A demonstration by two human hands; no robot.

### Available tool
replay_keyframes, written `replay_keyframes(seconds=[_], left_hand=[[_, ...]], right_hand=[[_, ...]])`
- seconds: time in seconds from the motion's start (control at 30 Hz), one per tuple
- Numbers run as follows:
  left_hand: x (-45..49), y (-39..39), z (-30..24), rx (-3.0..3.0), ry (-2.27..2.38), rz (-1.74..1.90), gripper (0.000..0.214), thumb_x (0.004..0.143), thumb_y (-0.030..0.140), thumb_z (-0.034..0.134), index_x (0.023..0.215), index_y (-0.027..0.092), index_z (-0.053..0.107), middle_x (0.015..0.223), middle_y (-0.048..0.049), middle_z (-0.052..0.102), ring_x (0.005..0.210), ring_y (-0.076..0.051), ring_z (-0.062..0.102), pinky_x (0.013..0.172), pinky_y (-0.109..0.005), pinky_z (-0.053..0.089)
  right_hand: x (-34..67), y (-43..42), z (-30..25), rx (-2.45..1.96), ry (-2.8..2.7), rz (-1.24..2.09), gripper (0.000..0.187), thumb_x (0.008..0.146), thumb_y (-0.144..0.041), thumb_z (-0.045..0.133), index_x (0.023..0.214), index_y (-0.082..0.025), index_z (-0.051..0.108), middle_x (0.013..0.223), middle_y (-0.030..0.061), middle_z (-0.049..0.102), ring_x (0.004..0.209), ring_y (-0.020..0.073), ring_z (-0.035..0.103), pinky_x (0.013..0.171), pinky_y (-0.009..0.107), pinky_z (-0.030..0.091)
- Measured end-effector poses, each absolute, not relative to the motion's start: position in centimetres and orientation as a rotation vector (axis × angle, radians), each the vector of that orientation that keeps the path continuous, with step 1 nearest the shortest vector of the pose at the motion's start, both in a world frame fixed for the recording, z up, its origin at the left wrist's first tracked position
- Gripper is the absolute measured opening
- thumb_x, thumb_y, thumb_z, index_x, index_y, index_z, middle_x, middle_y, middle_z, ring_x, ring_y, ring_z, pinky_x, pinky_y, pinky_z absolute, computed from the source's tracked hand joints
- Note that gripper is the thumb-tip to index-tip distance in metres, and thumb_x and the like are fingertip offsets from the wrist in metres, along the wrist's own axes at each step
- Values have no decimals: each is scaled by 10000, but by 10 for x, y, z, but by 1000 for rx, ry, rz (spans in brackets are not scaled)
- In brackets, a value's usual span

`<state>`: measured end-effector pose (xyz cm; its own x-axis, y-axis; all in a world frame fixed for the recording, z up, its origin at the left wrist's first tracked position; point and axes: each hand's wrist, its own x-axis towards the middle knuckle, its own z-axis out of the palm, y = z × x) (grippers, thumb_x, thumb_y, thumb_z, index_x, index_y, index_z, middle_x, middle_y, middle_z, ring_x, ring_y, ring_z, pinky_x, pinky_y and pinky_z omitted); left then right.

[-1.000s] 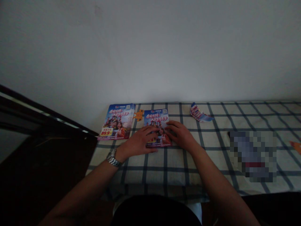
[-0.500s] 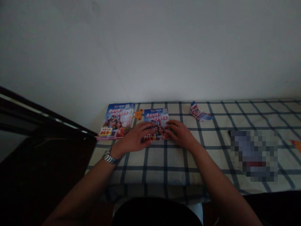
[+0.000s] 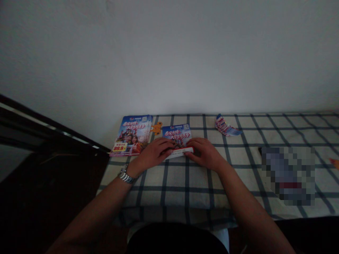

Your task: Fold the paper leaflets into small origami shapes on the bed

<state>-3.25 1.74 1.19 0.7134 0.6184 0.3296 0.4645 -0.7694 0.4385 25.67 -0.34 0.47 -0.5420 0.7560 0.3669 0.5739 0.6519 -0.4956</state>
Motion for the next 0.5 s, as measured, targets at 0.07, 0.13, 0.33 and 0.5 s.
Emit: replay_keyframes(seconds=[0.07, 0.13, 0.33, 0.5], left_hand=[[-32, 17, 12, 2581, 849, 683, 230, 1086, 318, 504, 1240, 235, 653, 1273, -67, 681, 1206, -225, 613, 1051, -441, 510], [-33, 16, 12, 2570, 859, 684, 254, 1090, 346, 492, 1252, 232, 651, 1264, -71, 684, 1199, -226, 623, 1045, -436, 519], [-38, 15, 11, 2554, 938, 670, 328, 1024, 454, 603, 1263, 234, 643, 1265, -73, 694, 1166, -253, 657, 997, -441, 561], [-39, 16, 8, 2455, 1002, 656, 246, 1058, 387, 551, 1217, 231, 654, 1191, -50, 708, 932, -178, 705, 881, -361, 596]], right_hand=[[256, -3, 3, -1060, -2300, 422, 227, 982, -366, 668, 1177, -251, 678, 1184, 96, 747, 1111, 288, 704, 958, 463, 551], [257, -2, 1, -1100, -2292, 426, 182, 987, -361, 663, 1129, -249, 677, 1157, 90, 750, 1036, 271, 717, 898, 433, 558], [259, -3, -1, -1161, -2244, 487, 124, 999, -370, 643, 1038, -253, 658, 1106, 69, 747, 907, 223, 715, 784, 348, 544], [257, -4, -1, -1210, -2204, 526, 148, 1006, -391, 628, 1032, -249, 660, 993, 49, 740, 813, 196, 693, 718, 313, 518]])
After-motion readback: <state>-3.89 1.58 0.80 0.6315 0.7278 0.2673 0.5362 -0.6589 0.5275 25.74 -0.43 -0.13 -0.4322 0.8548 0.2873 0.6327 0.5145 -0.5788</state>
